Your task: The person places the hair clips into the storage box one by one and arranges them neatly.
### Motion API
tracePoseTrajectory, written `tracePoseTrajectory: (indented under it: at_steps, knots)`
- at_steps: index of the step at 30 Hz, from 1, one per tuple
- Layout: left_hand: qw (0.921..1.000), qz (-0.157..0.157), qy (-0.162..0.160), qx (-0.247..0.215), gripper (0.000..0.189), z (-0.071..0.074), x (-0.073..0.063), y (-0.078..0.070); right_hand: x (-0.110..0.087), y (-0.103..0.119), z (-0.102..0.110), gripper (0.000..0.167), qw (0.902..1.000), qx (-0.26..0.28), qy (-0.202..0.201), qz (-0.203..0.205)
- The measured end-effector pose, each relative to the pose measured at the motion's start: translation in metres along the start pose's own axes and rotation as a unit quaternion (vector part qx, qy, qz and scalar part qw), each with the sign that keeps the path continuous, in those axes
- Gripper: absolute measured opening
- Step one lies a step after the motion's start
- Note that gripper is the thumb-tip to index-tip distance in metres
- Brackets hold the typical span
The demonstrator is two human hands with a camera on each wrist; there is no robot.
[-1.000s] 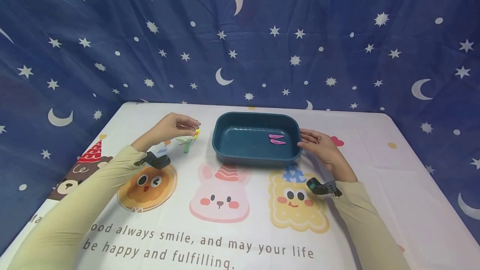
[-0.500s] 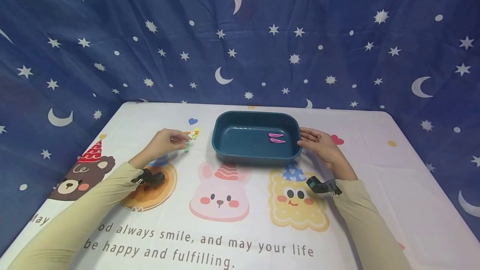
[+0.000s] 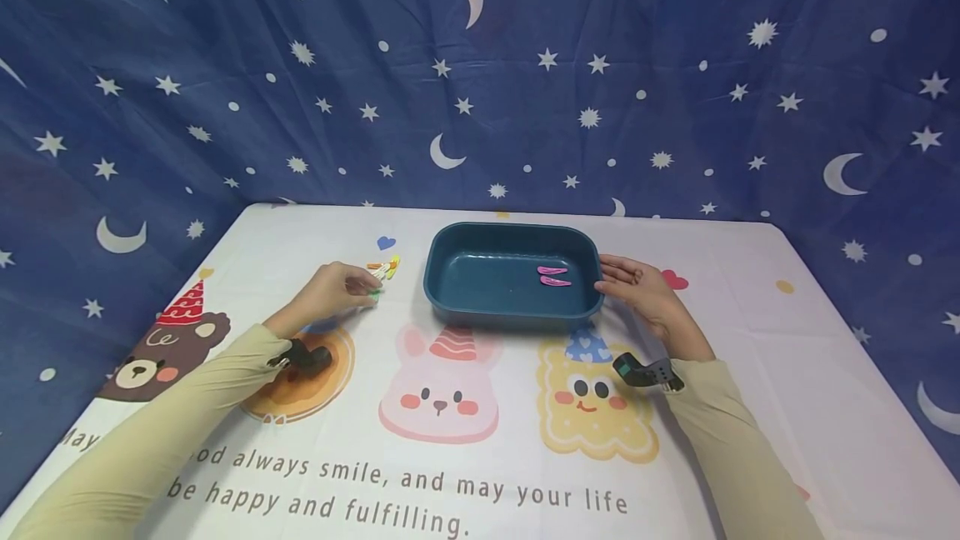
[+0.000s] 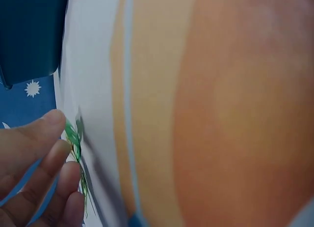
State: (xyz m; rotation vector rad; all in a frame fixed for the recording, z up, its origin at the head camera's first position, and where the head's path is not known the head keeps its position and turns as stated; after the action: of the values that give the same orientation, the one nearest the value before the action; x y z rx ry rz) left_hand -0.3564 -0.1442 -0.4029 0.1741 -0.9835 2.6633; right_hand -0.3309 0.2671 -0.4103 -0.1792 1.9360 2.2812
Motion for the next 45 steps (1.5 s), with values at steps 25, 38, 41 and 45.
tracePoseTrajectory:
  at_steps: [25, 38, 41, 45]
  knots:
    - [0.9991, 0.018, 0.032, 0.022, 0.021, 0.004, -0.001, 0.009, 0.0, 0.002, -0.001, 0.074, 0.9993, 0.03, 0.013, 0.015]
    - [0.9989, 0.026, 0.027, 0.028, 0.019, 0.008, 0.002, 0.017, 0.0, 0.002, -0.001, 0.072, 0.9993, 0.027, 0.014, 0.02]
    - [0.9987, 0.028, 0.029, 0.031, 0.019, 0.008, 0.002, 0.017, 0.0, 0.002, -0.001, 0.072, 0.9993, 0.028, 0.015, 0.021]
    - [0.9981, 0.028, 0.033, 0.043, 0.021, 0.007, 0.003, 0.016, 0.0, 0.002, -0.001, 0.072, 0.9992, 0.03, 0.016, 0.021]
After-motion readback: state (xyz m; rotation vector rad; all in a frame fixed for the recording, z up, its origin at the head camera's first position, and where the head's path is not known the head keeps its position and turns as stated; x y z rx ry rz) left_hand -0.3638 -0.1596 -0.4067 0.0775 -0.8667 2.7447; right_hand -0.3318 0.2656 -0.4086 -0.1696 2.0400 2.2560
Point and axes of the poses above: each hand's wrist, its own x-axis towards the middle knuckle, its own z-axis out of the back of the hand, y = z × x, the point moved 10 cm from there along x, towards the middle knuckle, and after that the axes turned 11 degrees about -y, right-handed, at the moved point
